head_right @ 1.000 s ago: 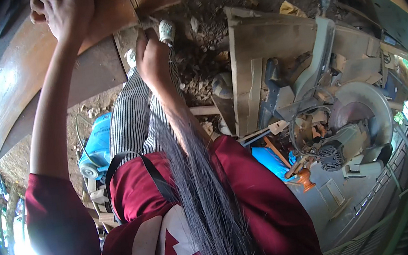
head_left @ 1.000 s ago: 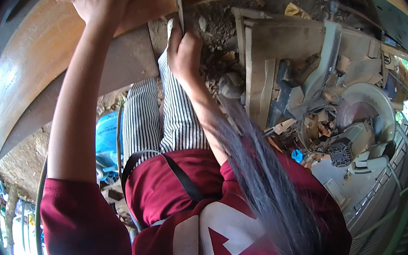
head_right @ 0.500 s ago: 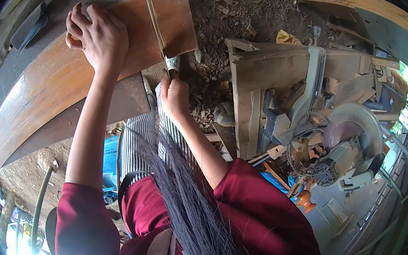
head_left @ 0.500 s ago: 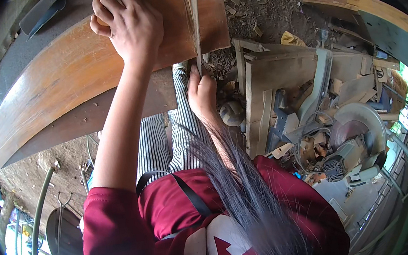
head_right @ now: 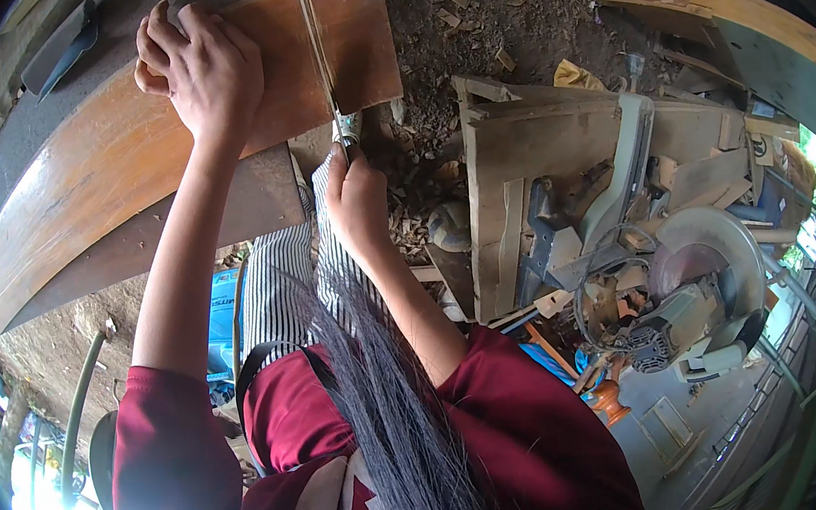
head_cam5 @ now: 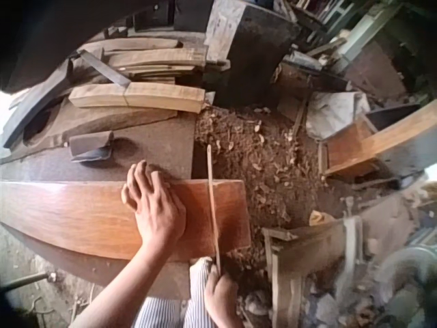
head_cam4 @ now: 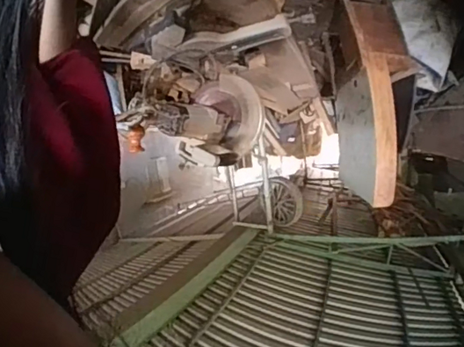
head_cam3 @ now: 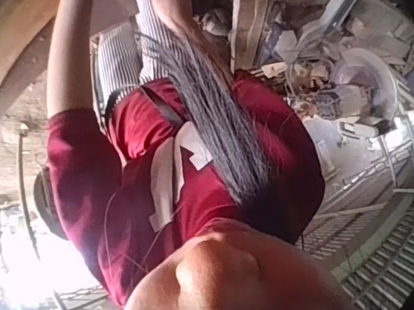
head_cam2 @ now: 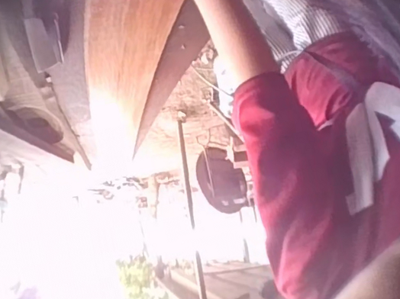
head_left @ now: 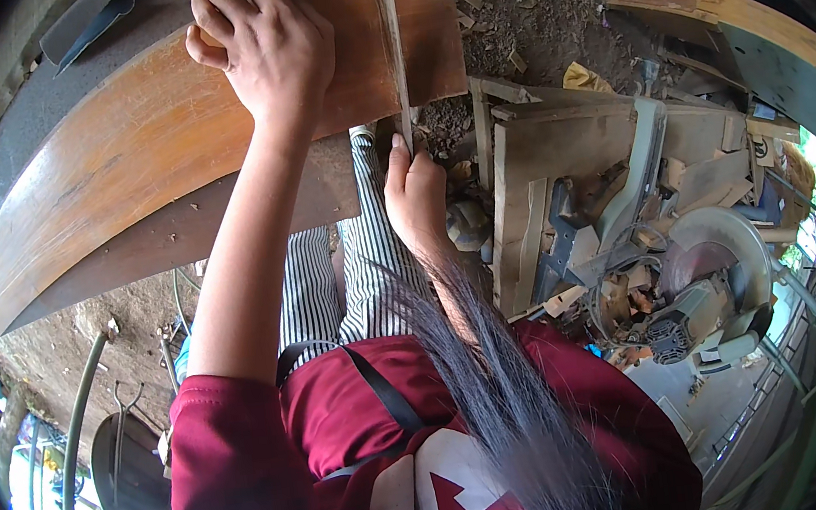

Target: Manual sawing and chiseling of a wooden board at a workbench in a workshop.

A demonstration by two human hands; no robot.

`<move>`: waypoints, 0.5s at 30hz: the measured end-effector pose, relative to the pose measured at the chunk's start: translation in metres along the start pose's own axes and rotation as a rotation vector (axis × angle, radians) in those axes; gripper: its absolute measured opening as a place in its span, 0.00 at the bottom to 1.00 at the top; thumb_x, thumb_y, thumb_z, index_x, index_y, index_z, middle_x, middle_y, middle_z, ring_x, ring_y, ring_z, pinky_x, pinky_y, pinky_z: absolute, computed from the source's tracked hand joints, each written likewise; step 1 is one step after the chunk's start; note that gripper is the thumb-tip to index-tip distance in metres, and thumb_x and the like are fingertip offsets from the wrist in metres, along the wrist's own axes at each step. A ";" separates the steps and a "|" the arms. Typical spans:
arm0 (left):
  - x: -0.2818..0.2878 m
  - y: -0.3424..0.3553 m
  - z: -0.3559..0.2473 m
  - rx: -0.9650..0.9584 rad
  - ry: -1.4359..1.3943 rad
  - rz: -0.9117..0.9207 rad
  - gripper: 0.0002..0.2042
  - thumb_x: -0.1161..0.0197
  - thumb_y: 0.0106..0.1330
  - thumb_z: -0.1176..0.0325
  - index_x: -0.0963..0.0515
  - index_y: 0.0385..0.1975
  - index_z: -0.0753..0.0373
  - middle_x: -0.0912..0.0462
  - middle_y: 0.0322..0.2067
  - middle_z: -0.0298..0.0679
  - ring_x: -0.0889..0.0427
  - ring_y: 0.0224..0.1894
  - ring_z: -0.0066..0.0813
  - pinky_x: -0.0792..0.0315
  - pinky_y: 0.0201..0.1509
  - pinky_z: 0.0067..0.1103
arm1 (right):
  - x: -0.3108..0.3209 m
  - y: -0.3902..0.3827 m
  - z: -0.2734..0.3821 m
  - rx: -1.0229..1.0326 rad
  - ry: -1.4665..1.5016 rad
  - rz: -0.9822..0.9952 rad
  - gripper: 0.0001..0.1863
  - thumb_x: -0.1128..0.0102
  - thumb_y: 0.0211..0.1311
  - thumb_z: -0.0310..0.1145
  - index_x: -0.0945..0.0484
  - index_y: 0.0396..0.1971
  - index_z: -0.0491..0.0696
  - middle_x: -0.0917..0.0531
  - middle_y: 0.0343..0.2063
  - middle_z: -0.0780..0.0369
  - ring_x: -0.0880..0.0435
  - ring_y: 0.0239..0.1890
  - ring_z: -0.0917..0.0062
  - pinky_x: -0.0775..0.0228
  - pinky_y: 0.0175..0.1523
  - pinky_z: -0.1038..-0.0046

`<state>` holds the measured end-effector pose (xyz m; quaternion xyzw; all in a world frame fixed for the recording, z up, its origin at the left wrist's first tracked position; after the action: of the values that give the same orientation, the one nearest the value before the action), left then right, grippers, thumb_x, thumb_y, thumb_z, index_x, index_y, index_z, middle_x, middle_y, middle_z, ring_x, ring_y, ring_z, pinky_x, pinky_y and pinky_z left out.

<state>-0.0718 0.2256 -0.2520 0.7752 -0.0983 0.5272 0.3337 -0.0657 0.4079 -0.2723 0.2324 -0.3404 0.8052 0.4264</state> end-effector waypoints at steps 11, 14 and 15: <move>-0.003 -0.003 0.001 -0.019 -0.036 -0.028 0.12 0.54 0.55 0.66 0.33 0.35 0.68 0.38 0.48 0.54 0.45 0.55 0.49 0.53 0.53 0.42 | 0.002 -0.002 0.002 0.003 0.041 -0.021 0.21 0.60 0.61 0.39 0.31 0.19 0.35 0.29 0.10 0.51 0.26 0.15 0.61 0.37 0.21 0.67; 0.001 -0.004 0.011 -0.022 -0.044 -0.034 0.12 0.54 0.55 0.66 0.33 0.35 0.68 0.38 0.48 0.54 0.46 0.54 0.48 0.52 0.52 0.42 | -0.017 0.000 -0.013 0.083 0.121 -0.018 0.14 0.57 0.59 0.32 0.30 0.23 0.36 0.29 0.09 0.51 0.27 0.13 0.61 0.41 0.17 0.68; -0.001 -0.002 0.005 -0.028 -0.081 -0.044 0.13 0.54 0.54 0.66 0.33 0.35 0.67 0.38 0.48 0.53 0.46 0.54 0.48 0.52 0.52 0.42 | -0.024 0.008 -0.028 0.177 0.174 -0.069 0.12 0.55 0.57 0.31 0.31 0.22 0.37 0.32 0.07 0.54 0.31 0.09 0.66 0.45 0.16 0.69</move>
<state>-0.0673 0.2238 -0.2555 0.7930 -0.1021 0.4867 0.3519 -0.0621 0.4125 -0.3093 0.2102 -0.2216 0.8339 0.4597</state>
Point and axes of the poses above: each hand's wrist, its own y-axis towards the middle knuckle, its own x-axis out of the back of the hand, z = x × y, the point moved 3 cm from there along y, towards the middle knuckle
